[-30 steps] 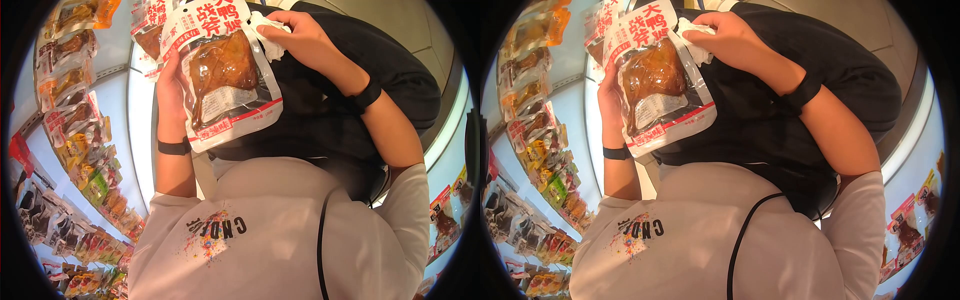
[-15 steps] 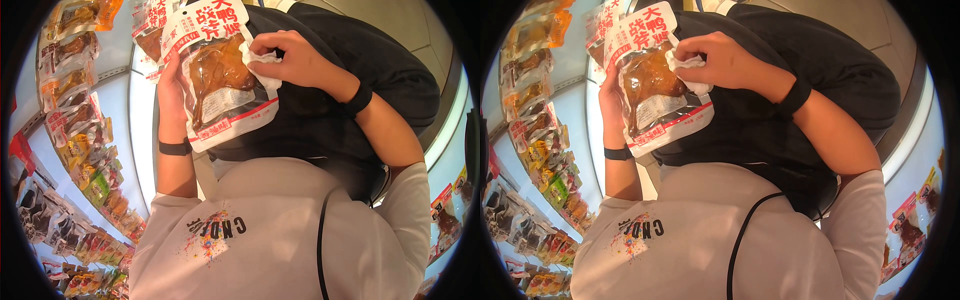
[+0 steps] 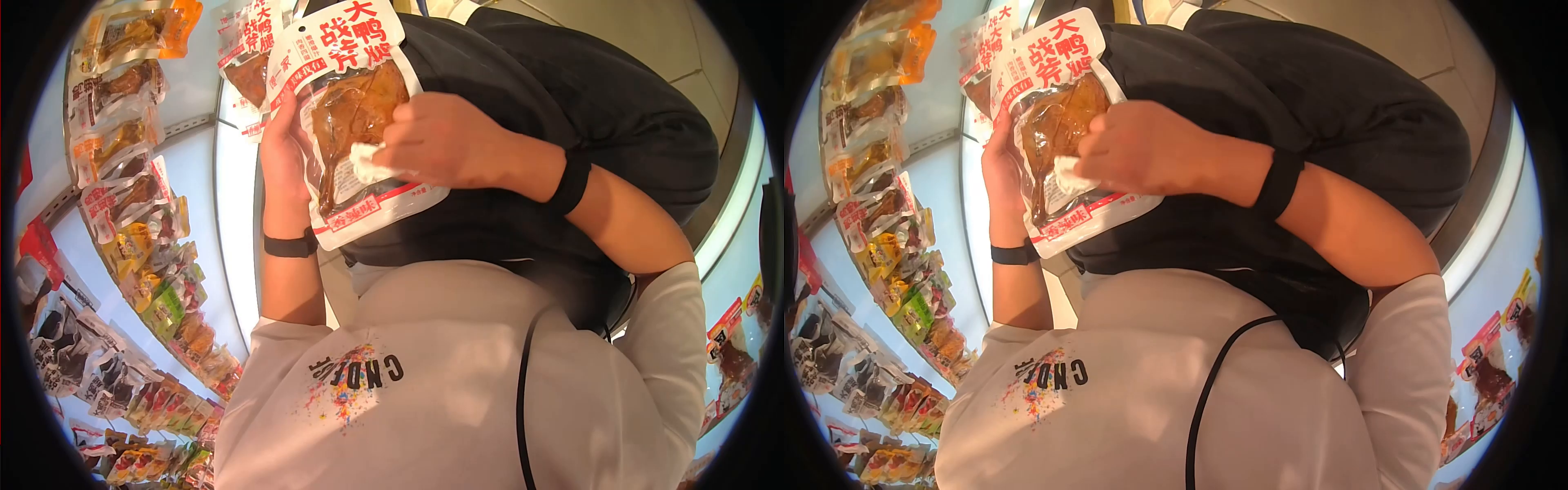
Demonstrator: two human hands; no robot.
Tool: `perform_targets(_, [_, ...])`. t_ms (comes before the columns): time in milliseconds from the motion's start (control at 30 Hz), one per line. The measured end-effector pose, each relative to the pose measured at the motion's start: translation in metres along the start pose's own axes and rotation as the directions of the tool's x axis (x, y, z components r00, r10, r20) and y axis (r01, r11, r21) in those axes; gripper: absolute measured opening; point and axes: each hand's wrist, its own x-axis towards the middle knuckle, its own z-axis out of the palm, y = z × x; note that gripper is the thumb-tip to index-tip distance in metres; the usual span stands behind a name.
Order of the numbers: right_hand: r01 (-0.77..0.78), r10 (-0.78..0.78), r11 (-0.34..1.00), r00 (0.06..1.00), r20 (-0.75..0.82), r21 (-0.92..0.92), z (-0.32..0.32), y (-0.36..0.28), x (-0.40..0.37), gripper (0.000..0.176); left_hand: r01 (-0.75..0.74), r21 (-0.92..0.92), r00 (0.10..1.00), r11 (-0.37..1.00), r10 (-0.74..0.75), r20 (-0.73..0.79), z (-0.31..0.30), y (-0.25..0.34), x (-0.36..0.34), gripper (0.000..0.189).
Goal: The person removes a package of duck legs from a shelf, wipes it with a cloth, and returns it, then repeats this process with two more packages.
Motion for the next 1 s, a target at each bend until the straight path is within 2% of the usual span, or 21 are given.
perform_targets(100, [-0.097,0.104,0.994,0.982,0.156,-0.056,-0.003,-0.005,0.007,0.024,0.039,-0.146,0.998,0.988,-0.03,0.062,-0.01,-0.005,0.007,0.044])
perform_targets(133, [-0.162,0.172,0.984,0.973,0.154,-0.075,-0.005,0.0,0.01,0.019,0.029,-0.141,0.999,0.99,-0.025,0.033,-0.01,-0.004,0.007,0.044])
perform_targets(200, [-0.293,0.291,0.956,0.953,-0.082,-0.025,-0.004,0.012,0.01,0.019,0.01,-0.133,1.0,0.991,-0.014,-0.026,-0.008,-0.004,0.005,0.044])
perform_targets(233, [-0.352,0.347,0.936,0.917,-0.195,0.01,-0.006,0.014,0.009,0.02,0.006,-0.125,1.0,0.992,-0.007,-0.006,-0.005,-0.001,0.004,0.043])
perform_targets(267, [-0.471,0.478,0.878,0.865,-0.155,0.084,-0.015,0.017,0.007,0.023,0.001,-0.118,1.0,0.993,0.001,0.015,0.0,0.004,0.001,0.043])
perform_targets(300, [-0.456,0.454,0.889,0.861,-0.229,0.045,-0.019,0.031,0.007,0.026,-0.005,-0.113,0.999,0.994,0.01,0.038,0.004,0.007,0.0,0.042])
perform_targets(367, [-0.67,0.692,0.722,0.7,-0.176,0.173,-0.029,0.039,0.001,0.029,-0.114,0.027,0.991,0.993,0.112,0.07,-0.003,0.011,0.009,0.038])
perform_targets(433, [-0.71,0.76,0.64,0.642,-0.105,0.292,-0.033,0.043,-0.007,0.033,-0.199,0.205,0.98,0.958,0.191,0.061,-0.014,0.018,0.02,0.035])
perform_targets(500, [-0.737,0.794,0.58,0.606,-0.041,0.348,-0.032,0.044,-0.01,0.033,-0.247,0.422,0.964,0.872,0.264,0.019,-0.017,0.028,0.026,0.033])
perform_targets(533, [-0.71,0.776,0.609,0.626,-0.079,0.353,-0.027,0.044,-0.01,0.033,-0.231,0.489,0.955,0.841,0.292,-0.051,-0.006,0.038,0.017,0.035])
perform_targets(633, [-0.726,0.777,0.611,0.627,-0.06,0.317,-0.024,0.042,-0.008,0.032,-0.434,0.775,0.755,0.459,0.655,0.035,-0.008,0.045,0.016,0.04])
perform_targets(667, [-0.703,0.764,0.632,0.636,-0.109,0.326,-0.019,0.045,-0.01,0.032,-0.444,0.817,0.67,0.369,0.742,0.029,-0.004,0.042,0.01,0.031])
perform_targets(767, [-0.748,0.808,0.574,0.584,-0.079,0.334,-0.025,0.04,-0.006,0.032,-0.408,0.873,0.775,0.266,0.606,0.178,0.005,0.042,-0.016,0.021])
perform_targets(800, [-0.752,0.813,0.565,0.578,-0.072,0.34,-0.025,0.039,-0.005,0.032,-0.432,0.807,0.83,0.403,0.528,0.18,0.01,0.033,-0.018,0.014])
perform_targets(833, [-0.755,0.816,0.558,0.574,-0.065,0.345,-0.025,0.039,-0.005,0.032,-0.403,0.804,0.863,0.436,0.473,0.176,0.013,0.023,-0.02,0.017])
perform_targets(900, [-0.746,0.809,0.565,0.584,-0.062,0.351,-0.024,0.041,-0.005,0.032,-0.318,0.867,0.905,0.382,0.396,0.158,0.011,0.011,-0.019,0.02])
perform_targets(1000, [-0.736,0.794,0.582,0.607,-0.043,0.346,-0.025,0.043,-0.009,0.031,-0.248,0.923,0.912,0.294,0.392,0.12,0.013,0.007,-0.021,0.027])
